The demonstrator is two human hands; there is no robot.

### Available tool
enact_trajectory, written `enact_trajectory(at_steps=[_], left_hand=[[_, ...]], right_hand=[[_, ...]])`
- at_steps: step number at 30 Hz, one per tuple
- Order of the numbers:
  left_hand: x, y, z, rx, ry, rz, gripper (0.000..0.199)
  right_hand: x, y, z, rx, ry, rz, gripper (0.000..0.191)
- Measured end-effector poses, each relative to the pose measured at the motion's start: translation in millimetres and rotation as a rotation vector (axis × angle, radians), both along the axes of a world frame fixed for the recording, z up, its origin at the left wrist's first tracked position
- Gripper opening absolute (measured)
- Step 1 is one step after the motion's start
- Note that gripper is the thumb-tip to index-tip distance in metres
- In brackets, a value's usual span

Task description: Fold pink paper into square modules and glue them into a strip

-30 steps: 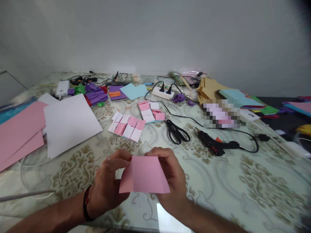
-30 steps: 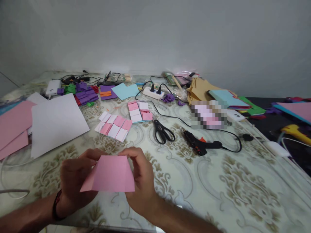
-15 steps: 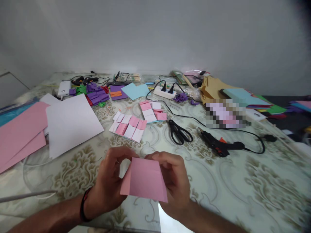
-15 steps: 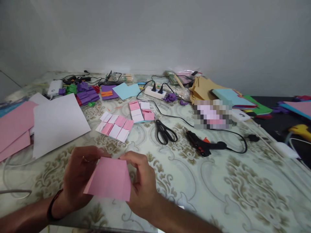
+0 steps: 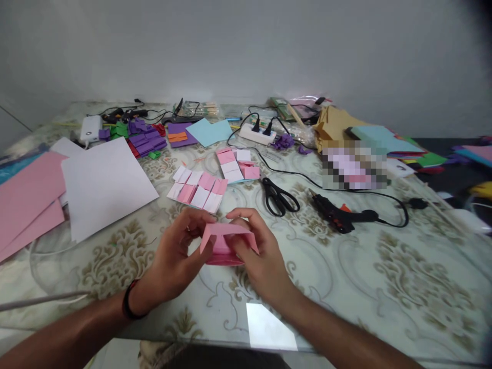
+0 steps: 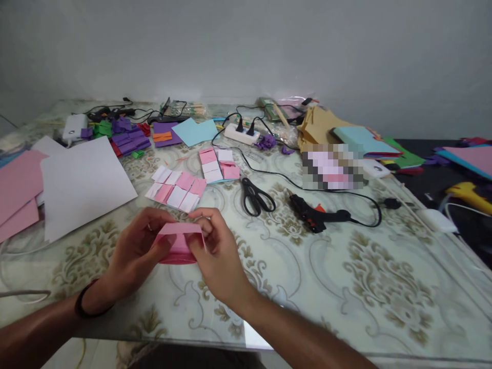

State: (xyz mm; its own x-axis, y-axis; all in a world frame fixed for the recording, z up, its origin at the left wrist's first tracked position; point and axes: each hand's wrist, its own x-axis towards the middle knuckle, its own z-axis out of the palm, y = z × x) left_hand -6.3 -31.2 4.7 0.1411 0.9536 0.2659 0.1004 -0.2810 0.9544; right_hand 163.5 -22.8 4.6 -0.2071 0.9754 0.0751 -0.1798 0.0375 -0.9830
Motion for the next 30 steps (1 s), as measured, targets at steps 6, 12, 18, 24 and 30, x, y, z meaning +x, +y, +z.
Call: enact_trajectory(at_steps=[6, 12, 18, 24, 30], left_hand=[[2, 1, -0.8, -0.076, 0.027, 0.042, 0.012], [3, 5, 1.5, -0.019, 0.15, 0.119, 0.015], [2, 8, -1.5, -0.079, 0.122, 0.154, 0.018], [1, 3, -4.9, 0.077, 0.019, 0.091, 0.02], [-5, -2, -7.5, 0.226, -0.047, -0.056, 0.013]], right_hand=[[-1, 1, -3.4, -0.062, 0.039, 0.054, 0.021], [-3, 4, -8.9, -0.053, 0.043, 0.012, 0.024], [-8, 0, -18.6, 0.074, 0.031, -0.013, 0.032], [-7, -8, -26.4, 0.275, -0.029, -0.054, 0.036], [-1, -7, -14.8, 0.378, 0.064, -0.039, 0.015]])
